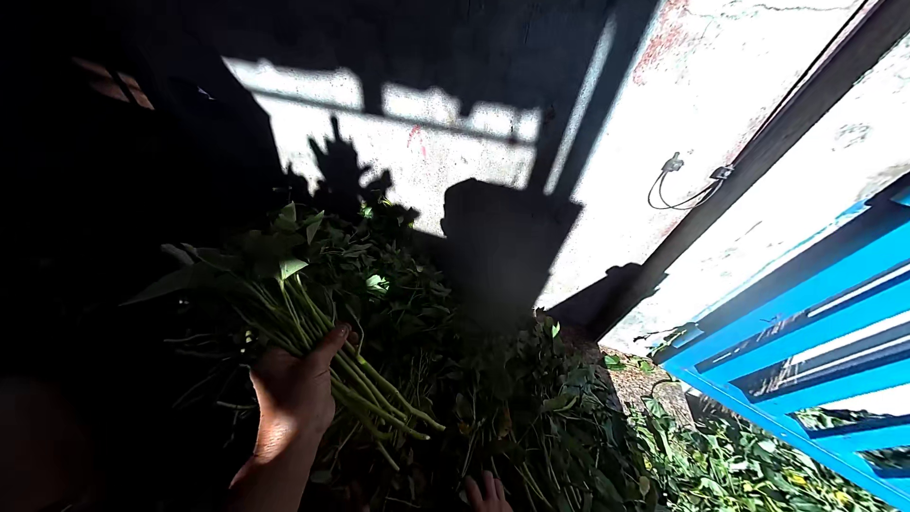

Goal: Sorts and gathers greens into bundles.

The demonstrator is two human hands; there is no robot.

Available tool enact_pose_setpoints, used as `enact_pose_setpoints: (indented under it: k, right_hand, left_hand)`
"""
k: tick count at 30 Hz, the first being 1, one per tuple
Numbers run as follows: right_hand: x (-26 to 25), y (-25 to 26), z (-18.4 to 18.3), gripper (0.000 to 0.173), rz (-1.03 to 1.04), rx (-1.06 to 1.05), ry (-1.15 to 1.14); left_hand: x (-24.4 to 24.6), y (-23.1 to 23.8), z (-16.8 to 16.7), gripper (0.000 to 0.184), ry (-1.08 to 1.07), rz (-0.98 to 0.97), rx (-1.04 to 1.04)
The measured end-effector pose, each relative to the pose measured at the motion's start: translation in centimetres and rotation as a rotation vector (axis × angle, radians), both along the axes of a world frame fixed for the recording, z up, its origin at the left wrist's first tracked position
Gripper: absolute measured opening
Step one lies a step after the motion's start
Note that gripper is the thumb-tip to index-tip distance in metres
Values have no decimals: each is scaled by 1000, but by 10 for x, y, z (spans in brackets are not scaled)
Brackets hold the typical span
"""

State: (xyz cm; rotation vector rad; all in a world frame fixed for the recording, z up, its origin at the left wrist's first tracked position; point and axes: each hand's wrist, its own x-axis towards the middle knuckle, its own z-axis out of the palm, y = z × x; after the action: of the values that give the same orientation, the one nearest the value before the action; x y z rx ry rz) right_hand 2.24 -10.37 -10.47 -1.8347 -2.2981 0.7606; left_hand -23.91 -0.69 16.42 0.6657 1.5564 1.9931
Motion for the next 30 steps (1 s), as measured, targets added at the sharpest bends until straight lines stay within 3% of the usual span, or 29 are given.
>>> enact_pose_setpoints:
  k: [3,5,9,15,17,21,26,30]
  right_hand:
    - [4,38,-29,43,-351,-331,294]
    - [7,60,-53,42,-463,-422,478]
    - [-6,90,-71,38,-702,-461,711]
    - [-24,117,-65,41,-935,-537,801]
    - [-29,120,-52,37,-935,-454,828]
    - [-30,95,3,23,-745,-129,946]
    - [-21,67,46,19,-707,-21,1209]
    - [-30,52,84,24,-436,271,1177]
  left_hand:
    - [-2,-3,2,37,-40,-55,20]
    - [-3,-5,3,42,-103,-121,6]
    - [-2,-8,3,45,-225,-259,-43]
    - [8,-9,5,38,-376,-424,-60]
    - [10,-9,5,30,-400,-466,-70]
    - [14,-7,1,23,-360,-524,-110]
    - [28,-4,-15,23,-205,-525,-199]
    - [43,-4,-31,22,-145,-557,-287]
